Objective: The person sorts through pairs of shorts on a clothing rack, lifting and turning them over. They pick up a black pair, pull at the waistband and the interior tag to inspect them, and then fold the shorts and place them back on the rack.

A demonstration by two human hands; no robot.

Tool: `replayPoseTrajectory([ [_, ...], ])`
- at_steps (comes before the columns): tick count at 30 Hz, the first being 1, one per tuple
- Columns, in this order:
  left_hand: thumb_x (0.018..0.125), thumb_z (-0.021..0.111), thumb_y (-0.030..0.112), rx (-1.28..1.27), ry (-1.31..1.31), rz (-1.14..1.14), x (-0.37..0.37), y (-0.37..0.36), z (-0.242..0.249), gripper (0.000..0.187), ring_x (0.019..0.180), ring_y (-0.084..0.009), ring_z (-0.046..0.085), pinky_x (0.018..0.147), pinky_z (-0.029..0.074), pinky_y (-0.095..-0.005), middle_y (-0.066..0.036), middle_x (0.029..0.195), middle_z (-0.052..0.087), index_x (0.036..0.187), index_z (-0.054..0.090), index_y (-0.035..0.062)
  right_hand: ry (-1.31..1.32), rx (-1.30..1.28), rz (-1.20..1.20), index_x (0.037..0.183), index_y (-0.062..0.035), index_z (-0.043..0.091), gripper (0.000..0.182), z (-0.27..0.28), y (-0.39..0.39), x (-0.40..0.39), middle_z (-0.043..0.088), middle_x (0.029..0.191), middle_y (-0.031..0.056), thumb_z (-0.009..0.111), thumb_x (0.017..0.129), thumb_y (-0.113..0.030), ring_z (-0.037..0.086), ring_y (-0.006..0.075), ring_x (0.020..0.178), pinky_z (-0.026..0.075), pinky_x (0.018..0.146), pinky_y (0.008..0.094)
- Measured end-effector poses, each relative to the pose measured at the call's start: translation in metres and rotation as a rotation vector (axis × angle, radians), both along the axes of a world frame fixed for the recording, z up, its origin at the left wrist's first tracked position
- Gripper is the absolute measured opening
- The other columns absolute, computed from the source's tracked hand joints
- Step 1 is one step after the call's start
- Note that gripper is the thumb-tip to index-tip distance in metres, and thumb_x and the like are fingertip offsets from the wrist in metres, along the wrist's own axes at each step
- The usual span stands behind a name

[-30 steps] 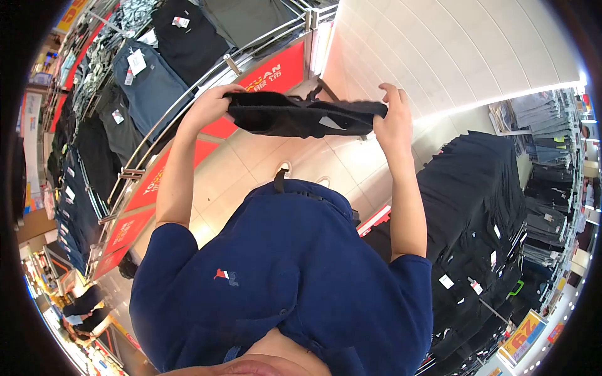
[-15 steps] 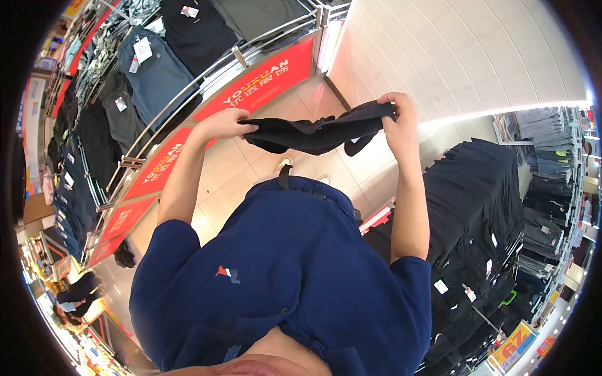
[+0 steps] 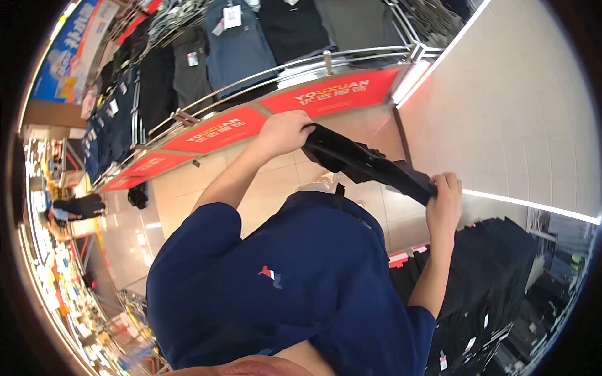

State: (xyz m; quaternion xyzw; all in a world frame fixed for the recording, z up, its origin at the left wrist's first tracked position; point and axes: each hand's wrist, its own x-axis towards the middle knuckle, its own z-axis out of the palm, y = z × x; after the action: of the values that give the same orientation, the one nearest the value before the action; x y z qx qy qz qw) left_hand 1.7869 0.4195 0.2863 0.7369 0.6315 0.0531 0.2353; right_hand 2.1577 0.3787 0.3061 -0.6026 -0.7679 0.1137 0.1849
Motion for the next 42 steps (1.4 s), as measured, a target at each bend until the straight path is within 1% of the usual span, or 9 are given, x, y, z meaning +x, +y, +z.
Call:
replayPoseTrajectory([
  [5, 0.081, 0.056, 0.014, -0.094, -0.098, -0.212, -0.027, -0.021, -0.038, 0.022, 0.094, -0.0311, 0.061, 0.081, 0.049, -0.0413, -0.014, 0.093, 0.065, 0.096, 0.071, 0.0062, 0.078, -0.232, 0.0, 0.088, 0.0008, 0.054, 0.03, 0.007, -0.019, 0.004, 0.056, 0.087, 0.0188, 0.045, 0.062, 0.013, 0.054, 0.0384, 0.089, 0.043, 0.079, 0.0427],
  [9, 0.076, 0.053, 0.008, -0.545, -0.117, -0.295, -0.042, -0.047, -0.048, 0.027, 0.091, -0.0316, 0.061, 0.08, 0.049, -0.0394, -0.015, 0.091, 0.066, 0.096, 0.071, 0.0051, 0.188, -0.468, 0.09, 0.09, -0.0001, 0.054, 0.03, 0.008, -0.036, 0.003, 0.057, 0.087, 0.0186, 0.046, 0.063, 0.011, 0.057, 0.037, 0.09, 0.045, 0.079, 0.042],
  [12, 0.075, 0.052, 0.004, -0.716, -0.195, -0.366, -0.042, -0.065, -0.048, 0.046, 0.09, -0.0286, 0.061, 0.079, 0.048, -0.0366, -0.015, 0.094, 0.064, 0.119, 0.063, 0.0092, 0.226, -0.493, 0.149, 0.091, 0.0013, 0.055, 0.031, -0.004, -0.05, 0.006, 0.058, 0.088, 0.0186, 0.046, 0.063, 0.011, 0.058, 0.0365, 0.089, 0.046, 0.081, 0.042],
  [17, 0.073, 0.047, -0.006, -0.799, -0.583, -0.353, -0.025, -0.109, -0.052, 0.083, 0.087, -0.0247, 0.056, 0.081, 0.045, -0.0314, -0.014, 0.1, 0.058, 0.149, 0.029, 0.0227, 0.312, -0.795, 0.181, 0.107, 0.0019, 0.054, 0.039, -0.025, -0.094, 0.012, 0.059, 0.1, 0.0211, 0.048, 0.069, 0.006, 0.058, 0.0364, 0.101, 0.046, 0.089, 0.0399],
  [21, 0.077, 0.049, 0.0, -0.815, -0.398, -0.353, -0.019, -0.109, -0.033, 0.075, 0.096, -0.0252, 0.054, 0.088, 0.043, -0.0312, -0.015, 0.102, 0.054, 0.147, 0.034, 0.0212, 0.41, -0.833, 0.116, 0.114, -0.0001, 0.051, 0.037, -0.027, -0.111, 0.018, 0.059, 0.108, 0.0191, 0.053, 0.077, 0.001, 0.058, 0.0337, 0.102, 0.047, 0.087, 0.0383],
  [30, 0.08, 0.066, 0.009, -0.867, -0.57, -0.303, -0.025, -0.118, -0.046, 0.071, 0.104, -0.02, 0.049, 0.094, 0.038, -0.0314, -0.006, 0.103, 0.051, 0.145, 0.039, 0.0186, 0.521, -0.921, 0.188, 0.128, -0.0055, 0.05, 0.055, -0.031, -0.124, 0.039, 0.055, 0.113, 0.0113, 0.068, 0.076, -0.008, 0.053, 0.0259, 0.097, 0.044, 0.087, 0.0342],
  [36, 0.08, 0.063, -0.006, -0.659, -0.557, -0.203, -0.023, -0.123, -0.071, 0.043, 0.096, -0.0201, 0.053, 0.088, 0.042, -0.0307, -0.006, 0.098, 0.053, 0.121, 0.061, 0.0081, 0.605, -0.867, 0.123, 0.114, -0.0047, 0.06, 0.044, -0.043, -0.13, 0.042, 0.059, 0.102, 0.0117, 0.069, 0.072, -0.001, 0.055, 0.0263, 0.092, 0.045, 0.081, 0.0366],
  [39, 0.081, 0.061, -0.008, -0.398, -0.58, -0.079, -0.023, -0.115, -0.078, 0.025, 0.092, -0.0206, 0.055, 0.084, 0.044, -0.0299, -0.007, 0.094, 0.055, 0.103, 0.065, 0.0022, 0.581, -0.581, 0.078, 0.1, -0.0027, 0.064, 0.031, -0.059, -0.127, 0.039, 0.062, 0.094, 0.0099, 0.063, 0.071, 0.007, 0.058, 0.0288, 0.091, 0.045, 0.084, 0.0371],
  [42, 0.079, 0.057, -0.012, -0.171, -0.69, 0.003, -0.02, -0.09, -0.075, 0.023, 0.097, -0.0203, 0.057, 0.086, 0.044, -0.0292, -0.008, 0.099, 0.059, 0.098, 0.064, -0.0003, 0.348, 0.026, 0.012, 0.087, -0.0013, 0.064, 0.021, -0.048, -0.106, 0.046, 0.063, 0.084, 0.0119, 0.062, 0.068, 0.008, 0.059, 0.0309, 0.086, 0.044, 0.087, 0.0402],
])
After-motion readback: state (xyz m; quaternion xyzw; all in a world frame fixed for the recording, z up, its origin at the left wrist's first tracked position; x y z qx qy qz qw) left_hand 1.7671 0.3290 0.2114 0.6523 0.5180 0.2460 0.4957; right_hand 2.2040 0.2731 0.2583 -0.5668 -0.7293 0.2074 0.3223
